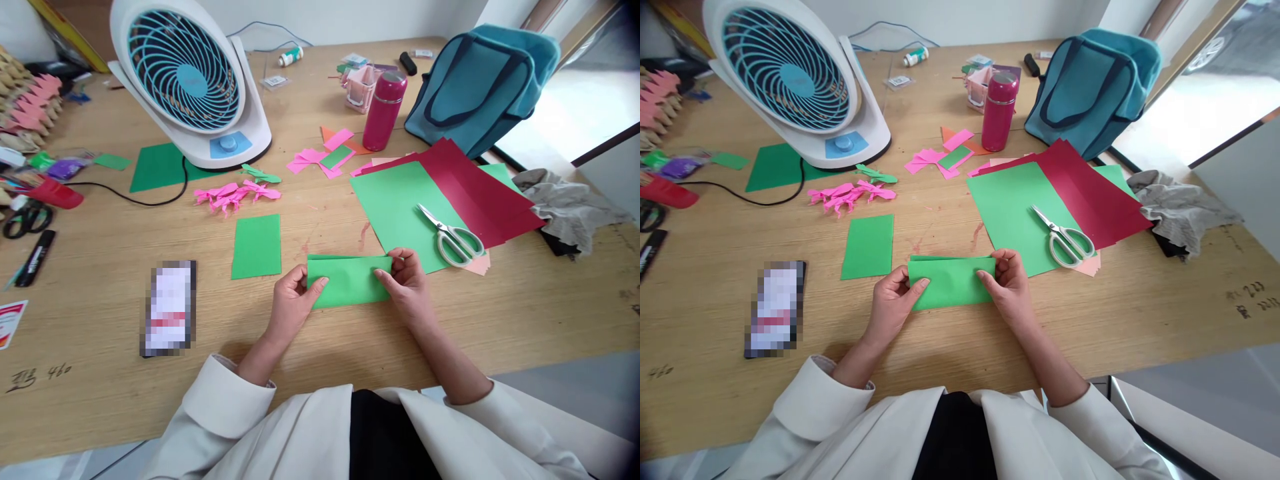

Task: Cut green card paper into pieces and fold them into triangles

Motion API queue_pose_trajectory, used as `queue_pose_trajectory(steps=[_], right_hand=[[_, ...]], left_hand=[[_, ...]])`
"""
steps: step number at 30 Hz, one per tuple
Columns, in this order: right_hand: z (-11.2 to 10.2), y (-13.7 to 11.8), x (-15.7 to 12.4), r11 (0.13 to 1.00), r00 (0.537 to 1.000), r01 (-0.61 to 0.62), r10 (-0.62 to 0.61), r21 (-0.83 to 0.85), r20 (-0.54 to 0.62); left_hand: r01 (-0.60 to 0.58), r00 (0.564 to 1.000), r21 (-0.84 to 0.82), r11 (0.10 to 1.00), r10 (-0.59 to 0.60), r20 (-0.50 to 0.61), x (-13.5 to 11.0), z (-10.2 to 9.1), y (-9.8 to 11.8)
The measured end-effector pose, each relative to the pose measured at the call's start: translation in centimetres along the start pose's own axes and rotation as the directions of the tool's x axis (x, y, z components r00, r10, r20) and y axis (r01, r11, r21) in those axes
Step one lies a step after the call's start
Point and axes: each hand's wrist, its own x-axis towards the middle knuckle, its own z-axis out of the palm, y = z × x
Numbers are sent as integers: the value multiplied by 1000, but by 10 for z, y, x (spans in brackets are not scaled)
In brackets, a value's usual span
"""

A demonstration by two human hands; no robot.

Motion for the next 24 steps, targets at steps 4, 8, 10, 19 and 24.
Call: queue_pose_trajectory(steps=[4,8,10,19,24], right_hand=[[-1,-1,0,998,999,-49,50,-46,21],[-4,4,0,996,996,-82,82,-26,27],[-5,7,0,992,991,-127,126,5,48],[-6,8,-2,986,988,-152,151,64,18],[-3,3,-3,991,991,-132,132,11,11]], left_hand=[[3,1000,-23,1000,-3,-7,-1,1,0],[3,1000,-37,999,-3,-10,-2,2,-2],[9,1000,-45,999,-9,-2,-3,2,-3],[-28,998,73,997,32,-58,-7,1,4],[-40,989,88,995,51,-137,-7,0,8]])
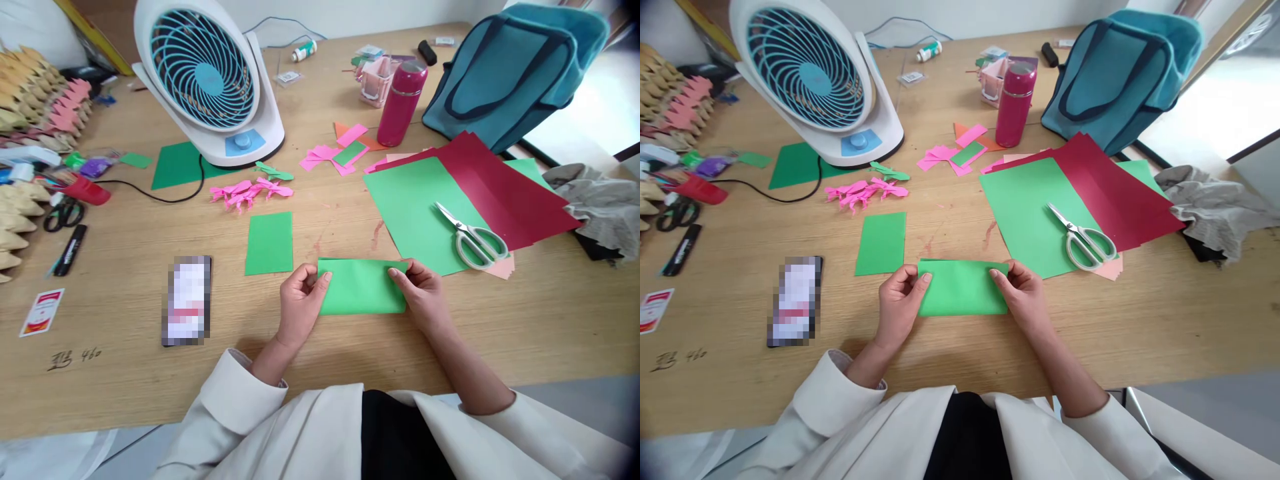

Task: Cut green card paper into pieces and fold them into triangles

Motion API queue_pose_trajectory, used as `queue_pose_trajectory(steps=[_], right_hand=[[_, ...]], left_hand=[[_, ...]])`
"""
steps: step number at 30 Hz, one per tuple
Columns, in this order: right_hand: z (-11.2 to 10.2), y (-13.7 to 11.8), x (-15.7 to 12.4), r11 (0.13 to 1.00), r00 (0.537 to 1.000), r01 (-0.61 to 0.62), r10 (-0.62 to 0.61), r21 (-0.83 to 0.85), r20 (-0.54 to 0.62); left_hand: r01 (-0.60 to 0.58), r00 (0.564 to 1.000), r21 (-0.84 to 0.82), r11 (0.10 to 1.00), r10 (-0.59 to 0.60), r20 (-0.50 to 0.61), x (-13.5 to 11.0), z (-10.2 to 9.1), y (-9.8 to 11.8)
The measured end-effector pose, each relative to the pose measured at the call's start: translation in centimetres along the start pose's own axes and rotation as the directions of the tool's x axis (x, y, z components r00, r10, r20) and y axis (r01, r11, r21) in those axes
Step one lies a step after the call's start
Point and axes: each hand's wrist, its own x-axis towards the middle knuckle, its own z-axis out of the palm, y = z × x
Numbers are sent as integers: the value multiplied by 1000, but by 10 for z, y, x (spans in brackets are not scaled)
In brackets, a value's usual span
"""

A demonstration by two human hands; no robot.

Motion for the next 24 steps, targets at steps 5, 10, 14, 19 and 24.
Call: queue_pose_trajectory(steps=[5,10,14,19,24], right_hand=[[3,-4,-1,993,997,72,-71,-97,9],[1,-2,-2,976,991,136,-133,-172,26],[-4,3,-2,950,987,159,-151,-270,51],[-8,6,-3,900,985,174,-159,-400,70],[-9,6,-3,855,979,201,-183,-478,85]], left_hand=[[0,999,-56,998,-3,-54,2,0,-4],[24,998,-34,999,-26,-59,1,-2,-2],[21,998,13,1000,-21,-52,-3,-5,2],[18,999,62,998,-15,-34,-6,-8,2],[20,1000,140,990,-17,-26,-7,-10,2]])
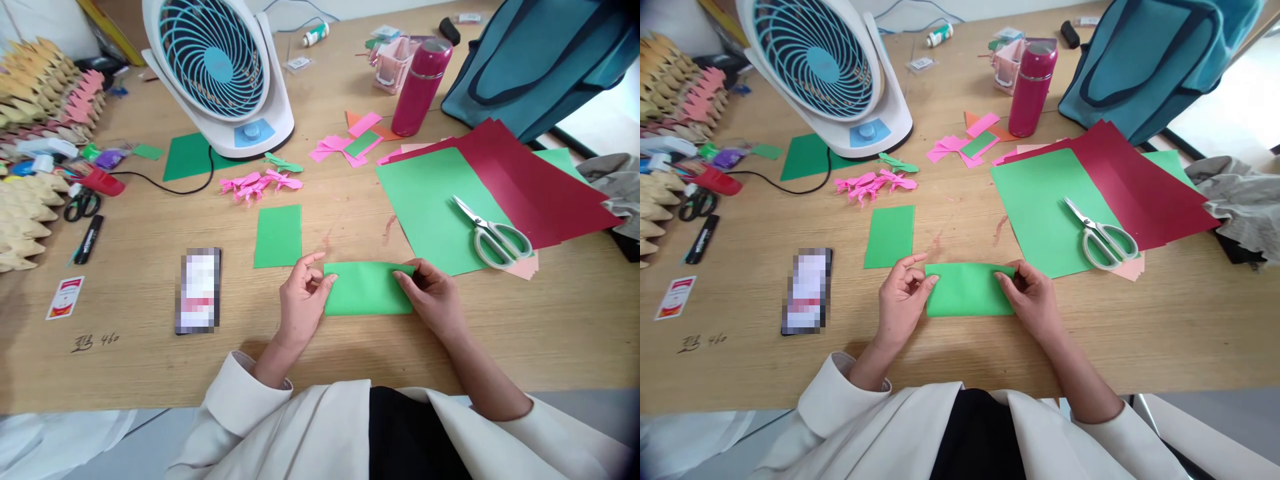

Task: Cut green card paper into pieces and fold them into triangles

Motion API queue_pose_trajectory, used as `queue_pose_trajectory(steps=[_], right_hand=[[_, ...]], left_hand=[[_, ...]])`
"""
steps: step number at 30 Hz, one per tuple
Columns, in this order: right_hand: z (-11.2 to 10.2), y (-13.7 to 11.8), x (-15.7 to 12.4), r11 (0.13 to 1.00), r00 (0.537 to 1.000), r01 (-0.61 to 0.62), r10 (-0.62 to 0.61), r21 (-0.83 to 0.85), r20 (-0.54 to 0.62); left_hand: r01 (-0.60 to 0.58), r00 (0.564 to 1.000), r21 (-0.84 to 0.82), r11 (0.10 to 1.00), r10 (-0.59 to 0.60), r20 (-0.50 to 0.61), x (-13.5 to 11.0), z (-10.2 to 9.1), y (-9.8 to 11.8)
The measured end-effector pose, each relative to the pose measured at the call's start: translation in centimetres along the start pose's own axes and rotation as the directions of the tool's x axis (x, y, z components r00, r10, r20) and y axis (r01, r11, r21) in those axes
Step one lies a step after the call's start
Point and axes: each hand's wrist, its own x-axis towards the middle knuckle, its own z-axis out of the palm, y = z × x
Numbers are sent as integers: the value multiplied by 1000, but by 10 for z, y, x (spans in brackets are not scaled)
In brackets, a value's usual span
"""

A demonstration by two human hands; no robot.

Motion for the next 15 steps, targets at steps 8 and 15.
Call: queue_pose_trajectory(steps=[8,15], right_hand=[[0,-9,-2,961,995,95,-82,-260,58],[3,-13,-1,861,964,247,-172,-444,202]], left_hand=[[-12,998,217,976,0,56,-9,-10,2],[-80,982,547,833,-29,188,-19,-15,-6]])
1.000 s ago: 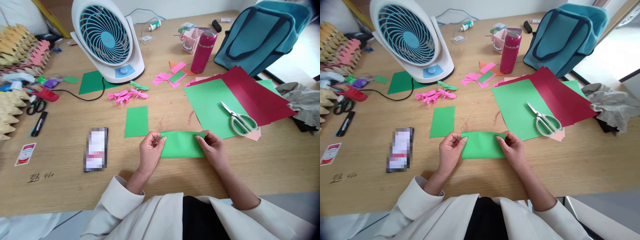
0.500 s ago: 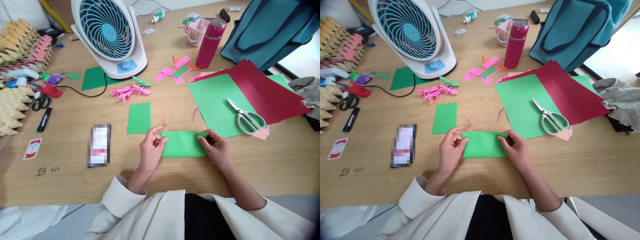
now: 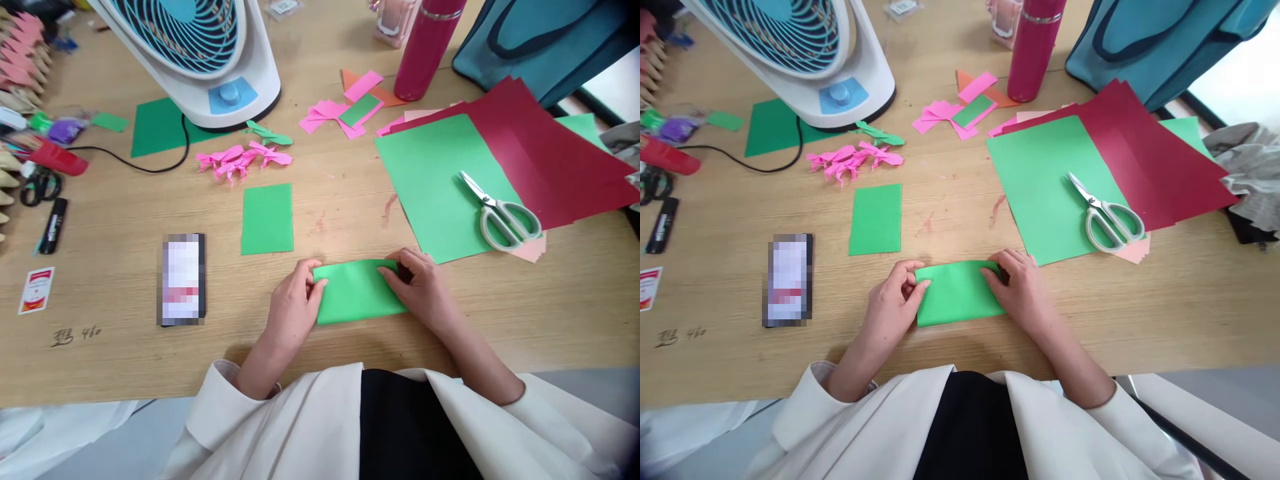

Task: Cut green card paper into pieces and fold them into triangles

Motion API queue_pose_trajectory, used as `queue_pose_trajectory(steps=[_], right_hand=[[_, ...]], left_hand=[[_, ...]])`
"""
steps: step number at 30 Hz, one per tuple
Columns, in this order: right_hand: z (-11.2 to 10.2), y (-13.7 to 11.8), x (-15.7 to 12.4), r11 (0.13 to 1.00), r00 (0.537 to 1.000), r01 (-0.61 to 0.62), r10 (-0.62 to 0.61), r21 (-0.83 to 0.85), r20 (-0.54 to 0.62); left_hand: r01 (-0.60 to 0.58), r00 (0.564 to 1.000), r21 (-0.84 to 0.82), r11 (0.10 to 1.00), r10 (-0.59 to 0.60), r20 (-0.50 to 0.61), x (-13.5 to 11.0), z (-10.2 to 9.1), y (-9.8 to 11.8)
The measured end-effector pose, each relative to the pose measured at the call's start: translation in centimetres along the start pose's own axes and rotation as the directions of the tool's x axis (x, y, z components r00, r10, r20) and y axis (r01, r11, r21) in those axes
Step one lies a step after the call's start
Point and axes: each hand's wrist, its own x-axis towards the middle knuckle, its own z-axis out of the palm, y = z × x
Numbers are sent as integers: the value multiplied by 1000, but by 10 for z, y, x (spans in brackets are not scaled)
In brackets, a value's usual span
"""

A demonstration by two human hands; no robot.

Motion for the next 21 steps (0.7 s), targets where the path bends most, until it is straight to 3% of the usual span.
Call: queue_pose_trajectory(steps=[8,12,14,17,19,21], right_hand=[[5,2,1,997,1000,6,-5,-76,13],[5,2,2,998,1000,-22,22,-66,7],[5,1,3,997,999,-36,37,-68,12],[4,0,3,997,998,-53,53,-53,13],[4,0,3,997,998,-59,60,-41,14],[5,1,3,997,998,-62,63,-37,12]], left_hand=[[-74,993,317,946,42,108,4,-2,9],[-229,973,424,876,210,92,9,-3,8],[-404,915,420,813,365,173,13,-5,6],[-622,776,319,716,507,375,19,-9,5],[-675,714,252,693,528,460,23,-12,5],[-693,684,205,691,541,489,25,-14,7]])
